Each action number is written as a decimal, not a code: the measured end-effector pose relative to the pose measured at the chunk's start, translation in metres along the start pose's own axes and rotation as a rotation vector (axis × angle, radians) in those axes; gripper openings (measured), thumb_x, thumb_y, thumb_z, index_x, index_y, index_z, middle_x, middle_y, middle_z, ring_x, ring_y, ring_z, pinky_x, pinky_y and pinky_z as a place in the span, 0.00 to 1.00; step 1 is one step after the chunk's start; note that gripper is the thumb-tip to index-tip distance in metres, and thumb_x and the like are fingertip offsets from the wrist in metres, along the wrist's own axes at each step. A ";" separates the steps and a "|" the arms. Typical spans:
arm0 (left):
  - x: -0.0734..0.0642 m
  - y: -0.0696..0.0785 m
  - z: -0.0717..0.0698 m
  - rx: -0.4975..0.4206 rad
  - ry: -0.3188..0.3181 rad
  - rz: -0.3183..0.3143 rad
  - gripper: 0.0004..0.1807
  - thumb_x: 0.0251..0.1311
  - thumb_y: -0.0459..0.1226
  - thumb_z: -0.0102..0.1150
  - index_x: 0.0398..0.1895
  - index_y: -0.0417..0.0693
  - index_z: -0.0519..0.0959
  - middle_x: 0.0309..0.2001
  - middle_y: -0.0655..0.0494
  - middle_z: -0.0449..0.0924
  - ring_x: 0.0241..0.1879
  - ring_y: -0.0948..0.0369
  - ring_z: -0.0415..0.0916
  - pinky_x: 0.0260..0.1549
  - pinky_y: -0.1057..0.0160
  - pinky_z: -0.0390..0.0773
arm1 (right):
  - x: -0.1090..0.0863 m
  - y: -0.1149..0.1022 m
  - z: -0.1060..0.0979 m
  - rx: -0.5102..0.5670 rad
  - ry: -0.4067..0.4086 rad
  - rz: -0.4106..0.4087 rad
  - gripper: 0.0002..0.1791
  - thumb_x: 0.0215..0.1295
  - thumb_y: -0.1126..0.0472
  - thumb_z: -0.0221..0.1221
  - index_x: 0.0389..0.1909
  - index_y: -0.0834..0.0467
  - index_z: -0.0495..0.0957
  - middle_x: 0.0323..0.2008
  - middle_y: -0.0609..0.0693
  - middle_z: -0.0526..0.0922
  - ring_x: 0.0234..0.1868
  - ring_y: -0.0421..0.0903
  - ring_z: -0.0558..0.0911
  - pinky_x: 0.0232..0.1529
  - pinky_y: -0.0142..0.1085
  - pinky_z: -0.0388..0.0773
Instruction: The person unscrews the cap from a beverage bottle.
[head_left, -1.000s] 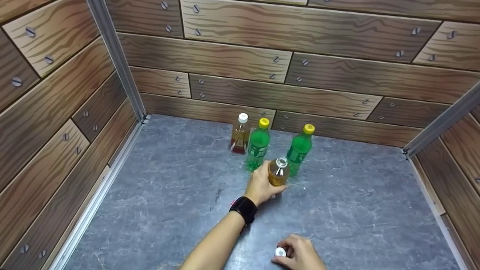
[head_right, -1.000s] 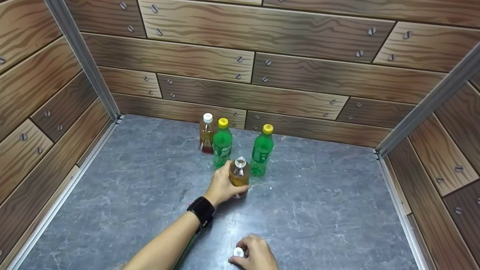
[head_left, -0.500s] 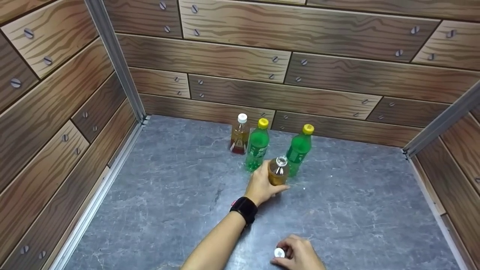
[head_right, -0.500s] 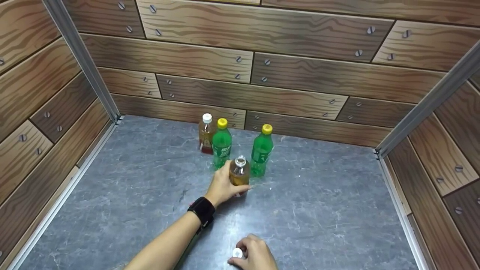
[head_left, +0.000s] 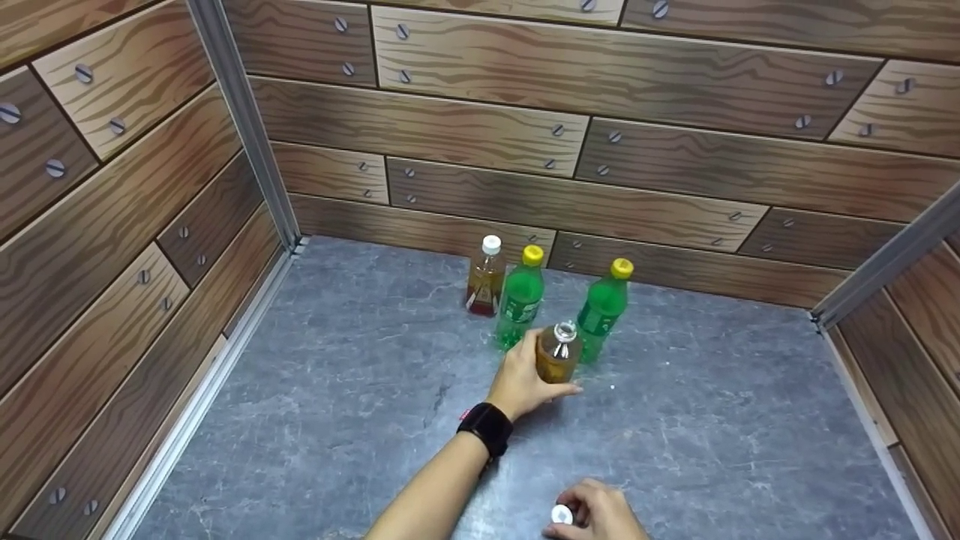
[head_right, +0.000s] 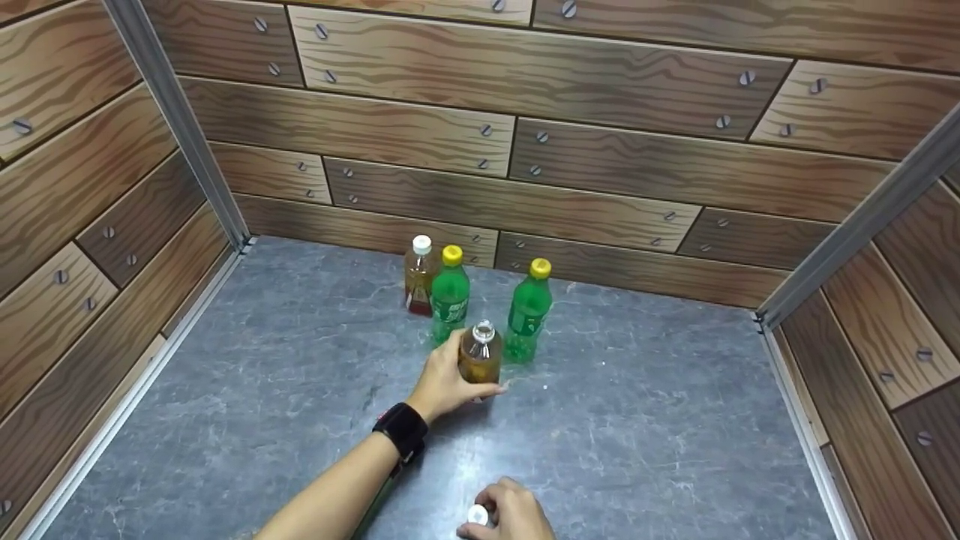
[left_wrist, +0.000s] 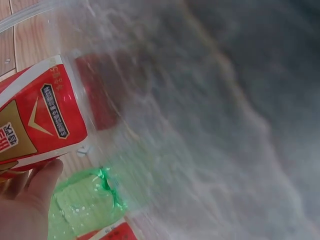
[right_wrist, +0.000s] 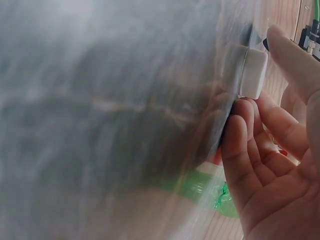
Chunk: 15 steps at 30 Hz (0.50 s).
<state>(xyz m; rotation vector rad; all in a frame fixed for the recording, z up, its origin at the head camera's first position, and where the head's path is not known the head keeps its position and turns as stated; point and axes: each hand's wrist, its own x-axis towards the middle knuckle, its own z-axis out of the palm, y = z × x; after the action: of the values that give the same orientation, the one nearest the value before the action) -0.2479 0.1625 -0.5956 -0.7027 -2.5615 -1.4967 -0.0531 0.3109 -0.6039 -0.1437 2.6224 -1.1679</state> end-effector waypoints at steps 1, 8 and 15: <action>-0.001 0.000 -0.001 0.004 -0.003 0.001 0.57 0.37 0.57 0.86 0.71 0.51 0.66 0.61 0.50 0.81 0.63 0.54 0.79 0.64 0.53 0.79 | 0.000 0.000 0.000 0.000 0.002 0.002 0.18 0.56 0.45 0.76 0.35 0.54 0.87 0.29 0.45 0.79 0.26 0.33 0.76 0.27 0.29 0.75; -0.005 -0.004 -0.012 0.038 -0.009 0.003 0.57 0.37 0.55 0.87 0.71 0.48 0.67 0.60 0.49 0.81 0.63 0.53 0.79 0.64 0.52 0.79 | 0.001 -0.002 0.000 -0.020 0.007 0.007 0.19 0.56 0.45 0.76 0.35 0.56 0.86 0.29 0.45 0.79 0.26 0.33 0.75 0.27 0.29 0.75; -0.014 -0.011 -0.026 0.064 -0.006 -0.012 0.59 0.38 0.58 0.86 0.72 0.45 0.66 0.62 0.47 0.80 0.63 0.52 0.79 0.63 0.52 0.80 | 0.001 -0.003 -0.002 -0.028 -0.002 0.040 0.19 0.57 0.44 0.76 0.35 0.56 0.85 0.29 0.46 0.79 0.26 0.35 0.75 0.26 0.29 0.74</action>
<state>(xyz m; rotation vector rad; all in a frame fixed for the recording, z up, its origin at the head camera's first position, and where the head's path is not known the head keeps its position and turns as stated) -0.2437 0.1311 -0.5950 -0.6858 -2.6097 -1.4109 -0.0550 0.3103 -0.6008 -0.0978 2.6282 -1.1182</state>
